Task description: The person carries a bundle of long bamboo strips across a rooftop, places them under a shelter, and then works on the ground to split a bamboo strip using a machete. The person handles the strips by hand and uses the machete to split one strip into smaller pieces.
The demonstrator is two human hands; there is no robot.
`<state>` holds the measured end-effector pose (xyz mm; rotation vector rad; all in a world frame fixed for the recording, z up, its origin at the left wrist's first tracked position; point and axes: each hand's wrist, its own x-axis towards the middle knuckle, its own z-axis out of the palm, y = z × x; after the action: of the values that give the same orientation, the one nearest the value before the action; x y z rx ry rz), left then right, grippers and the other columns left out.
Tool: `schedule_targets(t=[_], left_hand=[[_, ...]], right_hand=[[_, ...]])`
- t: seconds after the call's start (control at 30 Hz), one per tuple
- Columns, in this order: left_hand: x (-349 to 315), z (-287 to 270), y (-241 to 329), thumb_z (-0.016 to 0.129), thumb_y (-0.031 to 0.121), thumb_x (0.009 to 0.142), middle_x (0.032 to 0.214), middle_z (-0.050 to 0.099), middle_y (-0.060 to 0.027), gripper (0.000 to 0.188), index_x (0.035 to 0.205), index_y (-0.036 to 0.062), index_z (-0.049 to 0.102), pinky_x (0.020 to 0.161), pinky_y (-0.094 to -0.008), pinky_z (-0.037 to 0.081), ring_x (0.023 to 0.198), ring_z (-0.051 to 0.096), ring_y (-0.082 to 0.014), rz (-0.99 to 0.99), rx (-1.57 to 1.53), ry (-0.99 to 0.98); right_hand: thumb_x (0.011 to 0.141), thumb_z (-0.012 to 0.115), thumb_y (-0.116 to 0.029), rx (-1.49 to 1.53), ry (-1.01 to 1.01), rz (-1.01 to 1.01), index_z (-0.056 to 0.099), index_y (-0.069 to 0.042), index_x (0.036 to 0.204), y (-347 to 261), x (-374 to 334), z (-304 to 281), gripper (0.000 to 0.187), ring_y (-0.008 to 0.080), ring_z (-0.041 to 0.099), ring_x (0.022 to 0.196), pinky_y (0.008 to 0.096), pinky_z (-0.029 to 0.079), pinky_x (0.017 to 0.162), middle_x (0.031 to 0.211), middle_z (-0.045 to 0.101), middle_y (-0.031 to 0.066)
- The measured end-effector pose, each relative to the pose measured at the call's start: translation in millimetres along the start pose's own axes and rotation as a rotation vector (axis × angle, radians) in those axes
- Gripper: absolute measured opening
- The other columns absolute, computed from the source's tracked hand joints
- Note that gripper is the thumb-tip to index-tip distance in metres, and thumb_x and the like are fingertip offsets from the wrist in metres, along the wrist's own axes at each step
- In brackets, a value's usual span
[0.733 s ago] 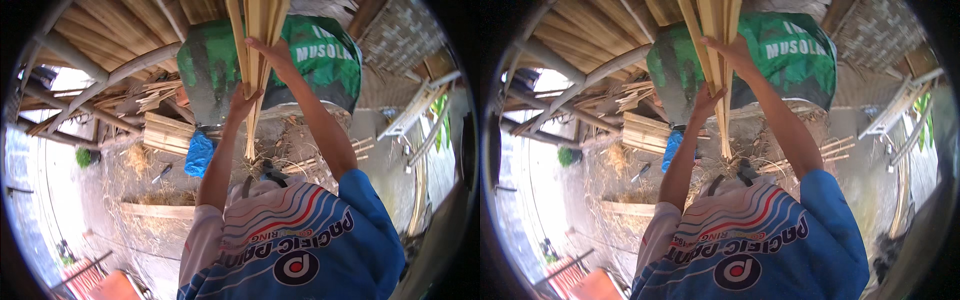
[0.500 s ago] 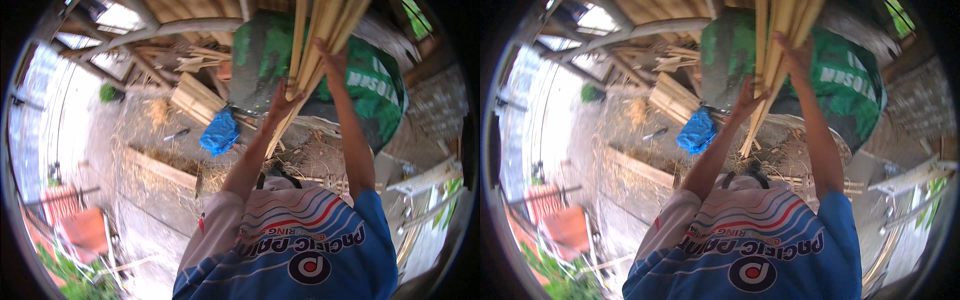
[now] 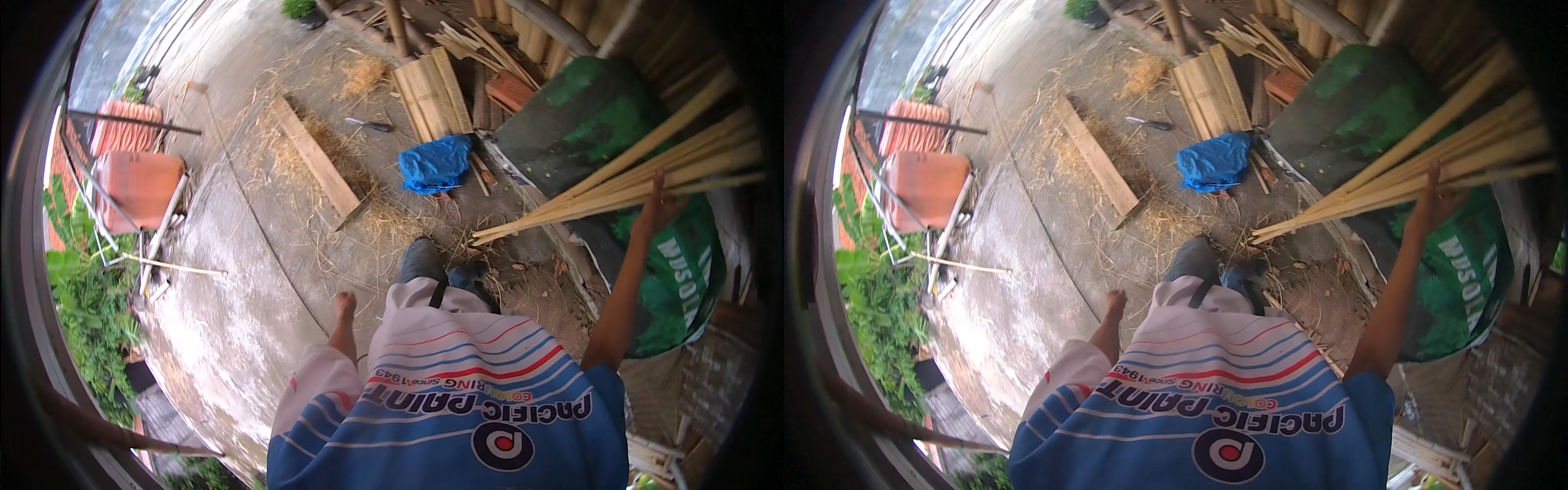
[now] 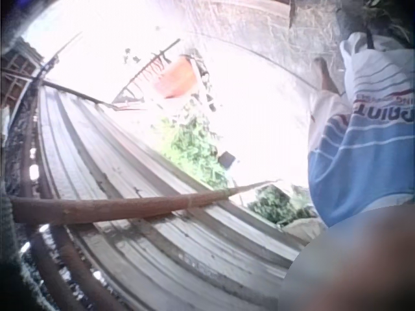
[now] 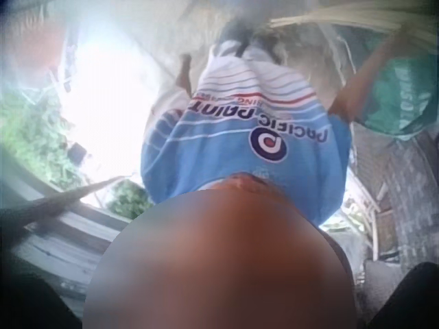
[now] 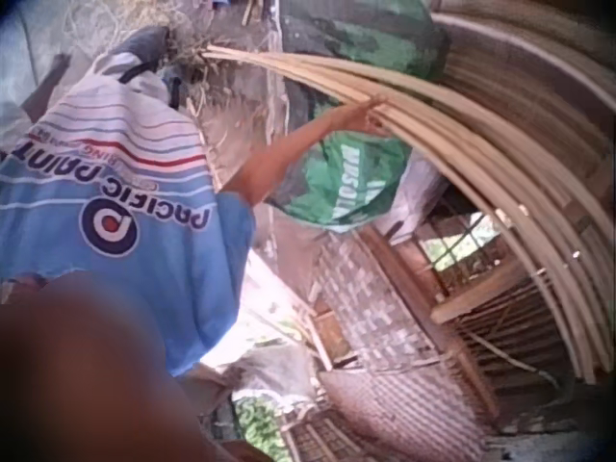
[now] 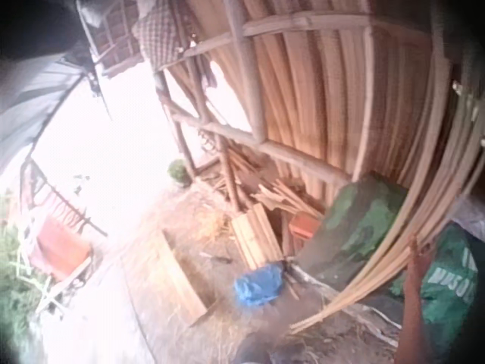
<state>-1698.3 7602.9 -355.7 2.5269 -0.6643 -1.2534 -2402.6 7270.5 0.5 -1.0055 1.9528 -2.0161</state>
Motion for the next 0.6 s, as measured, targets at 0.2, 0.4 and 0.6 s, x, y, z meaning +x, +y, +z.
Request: schedule_targets(t=[0.2, 0.4, 0.6], left_hand=[[-104, -19, -59, 0.055, 0.026, 0.094, 0.082, 0.07, -0.0097, 0.026, 0.102, 0.004, 0.067, 0.05, -0.0315, 0.046, 0.063, 0.064, -0.0164, -0.356, -0.303, -0.12], [-79, 7, -62, 0.057, 0.028, 0.095, 0.093, 0.071, -0.0091, 0.028, 0.109, 0.0061, 0.067, 0.062, -0.0337, 0.05, 0.073, 0.066, -0.021, -0.166, -0.005, -0.388], [102, -57, -41, 0.059, 0.029, 0.096, 0.103, 0.072, -0.0085, 0.03, 0.115, 0.0083, 0.068, 0.074, -0.0359, 0.053, 0.083, 0.069, -0.0256, 0.436, 0.558, -0.469]], right_hand=[[0.076, 0.088, -0.032, -0.258, 0.289, -0.074, 0.034, 0.005, 0.143, 25, -24, 1, 0.093, 0.03, 0.058, 0.115, 0.0424, 0.052, 0.096, 0.136, 0.053, 0.0202], [0.089, 0.069, -0.038, -0.628, 0.39, -0.092, 0.054, 0.006, 0.128, 121, -97, -40, 0.061, 0.0337, 0.064, 0.106, 0.0441, 0.052, 0.09, 0.122, 0.063, 0.0217], [0.097, 0.058, -0.032, -0.959, 0.295, 0.425, 0.063, 0.006, 0.115, 172, -241, -15, 0.042, 0.0317, 0.066, 0.102, 0.0418, 0.054, 0.083, 0.112, 0.068, 0.0218]])
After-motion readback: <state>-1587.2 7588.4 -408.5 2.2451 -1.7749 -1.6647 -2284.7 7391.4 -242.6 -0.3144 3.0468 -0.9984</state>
